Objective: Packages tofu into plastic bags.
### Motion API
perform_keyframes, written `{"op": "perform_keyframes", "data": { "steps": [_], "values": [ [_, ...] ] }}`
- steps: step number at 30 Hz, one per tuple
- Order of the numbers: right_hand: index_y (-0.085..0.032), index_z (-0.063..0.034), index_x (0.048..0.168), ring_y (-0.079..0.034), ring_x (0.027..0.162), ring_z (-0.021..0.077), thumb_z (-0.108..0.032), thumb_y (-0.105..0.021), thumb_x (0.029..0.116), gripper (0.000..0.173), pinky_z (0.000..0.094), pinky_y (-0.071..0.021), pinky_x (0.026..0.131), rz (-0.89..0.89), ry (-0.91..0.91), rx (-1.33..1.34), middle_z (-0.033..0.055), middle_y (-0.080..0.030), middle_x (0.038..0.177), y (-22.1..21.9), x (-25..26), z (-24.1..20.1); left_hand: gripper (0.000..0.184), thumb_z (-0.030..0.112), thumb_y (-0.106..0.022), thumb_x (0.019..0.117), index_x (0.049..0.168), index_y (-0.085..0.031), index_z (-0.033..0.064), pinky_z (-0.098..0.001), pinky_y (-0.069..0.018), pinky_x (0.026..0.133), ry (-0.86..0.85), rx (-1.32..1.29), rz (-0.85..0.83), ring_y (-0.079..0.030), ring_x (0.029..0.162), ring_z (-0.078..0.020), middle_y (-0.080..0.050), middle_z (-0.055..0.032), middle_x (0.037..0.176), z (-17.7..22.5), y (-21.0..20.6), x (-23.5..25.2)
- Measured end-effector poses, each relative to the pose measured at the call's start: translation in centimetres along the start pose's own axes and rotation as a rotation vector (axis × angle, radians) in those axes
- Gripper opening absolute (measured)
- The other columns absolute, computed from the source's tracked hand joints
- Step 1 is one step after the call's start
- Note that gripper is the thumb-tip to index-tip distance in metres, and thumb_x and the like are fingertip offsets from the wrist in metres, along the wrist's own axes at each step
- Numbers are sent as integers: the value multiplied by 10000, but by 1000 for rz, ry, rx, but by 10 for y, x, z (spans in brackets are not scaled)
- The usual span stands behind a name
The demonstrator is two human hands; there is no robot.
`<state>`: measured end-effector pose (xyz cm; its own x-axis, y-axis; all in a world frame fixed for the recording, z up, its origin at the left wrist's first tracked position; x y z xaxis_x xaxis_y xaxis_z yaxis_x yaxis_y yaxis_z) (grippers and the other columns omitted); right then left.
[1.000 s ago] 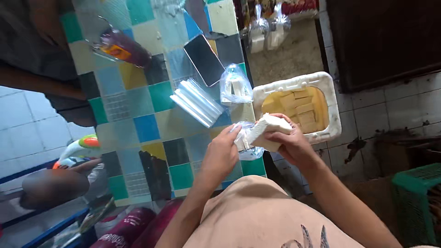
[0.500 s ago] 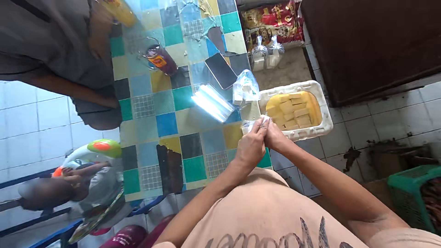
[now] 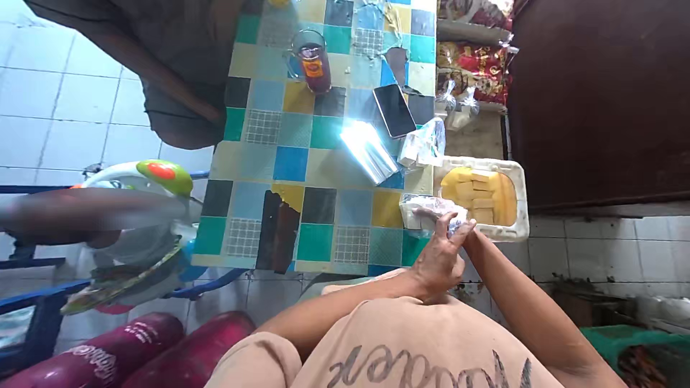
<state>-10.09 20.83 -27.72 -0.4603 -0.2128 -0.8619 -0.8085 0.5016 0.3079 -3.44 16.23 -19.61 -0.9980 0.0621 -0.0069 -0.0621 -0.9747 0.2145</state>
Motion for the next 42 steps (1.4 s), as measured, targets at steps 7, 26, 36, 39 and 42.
{"op": "perform_keyframes", "data": {
  "steps": [7, 26, 36, 39, 42],
  "values": [
    [-531, 192, 1192, -563, 817, 95, 137, -436, 1021, 203, 198, -489, 819, 98, 16, 519, 182, -606, 981, 5, 0, 12, 510, -75, -565, 868, 1369, -614, 5, -366, -510, 987, 21, -42, -47, -584, 1196, -340, -322, -323, 1554, -4, 7, -2],
    [-678, 22, 1250, -720, 977, 192, -22, -498, 1052, 272, 369, -605, 873, -95, 542, -91, 149, -716, 1161, 95, -50, -22, 295, 18, -600, 900, 1180, -694, 10, -226, -579, 730, 104, -107, 134, -651, 858, -67, -474, -216, 1433, -23, 46, 24],
    [-495, 37, 1482, -422, 1422, 509, 124, -624, 907, 596, 650, -374, 1142, 195, 224, -484, 302, -435, 1544, 159, 160, 108, 564, 410, -608, 967, 1369, -598, 14, -252, -601, 756, 324, 148, 228, -668, 1056, -128, -456, -212, 1478, -31, 101, 6],
    [-479, 48, 1483, -366, 1453, 513, 183, -637, 866, 650, 651, -387, 1125, 169, 290, -609, 290, -432, 1548, 156, 195, 100, 526, 385, -603, 993, 1341, -605, -11, -221, -603, 756, 263, 141, 229, -674, 1027, -93, -500, -204, 1425, -25, 101, 2],
    [-506, 57, 1458, -412, 1405, 538, 182, -641, 856, 629, 684, -412, 1071, 189, 374, -742, 315, -482, 1483, 157, 213, 97, 456, 319, -596, 1009, 1315, -608, -20, -192, -591, 793, 210, 171, 247, -668, 1007, -45, -528, -173, 1402, -21, 105, 0]
  ]
}}
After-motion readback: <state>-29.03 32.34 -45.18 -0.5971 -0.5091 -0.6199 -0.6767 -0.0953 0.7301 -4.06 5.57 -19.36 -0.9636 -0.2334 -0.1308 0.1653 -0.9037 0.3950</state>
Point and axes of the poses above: each hand's wrist, its own x-axis towards the middle knuckle, its own y-axis out of the back of the hand, z = x × y, the point moved 9 cm from there along x, towards the middle knuckle
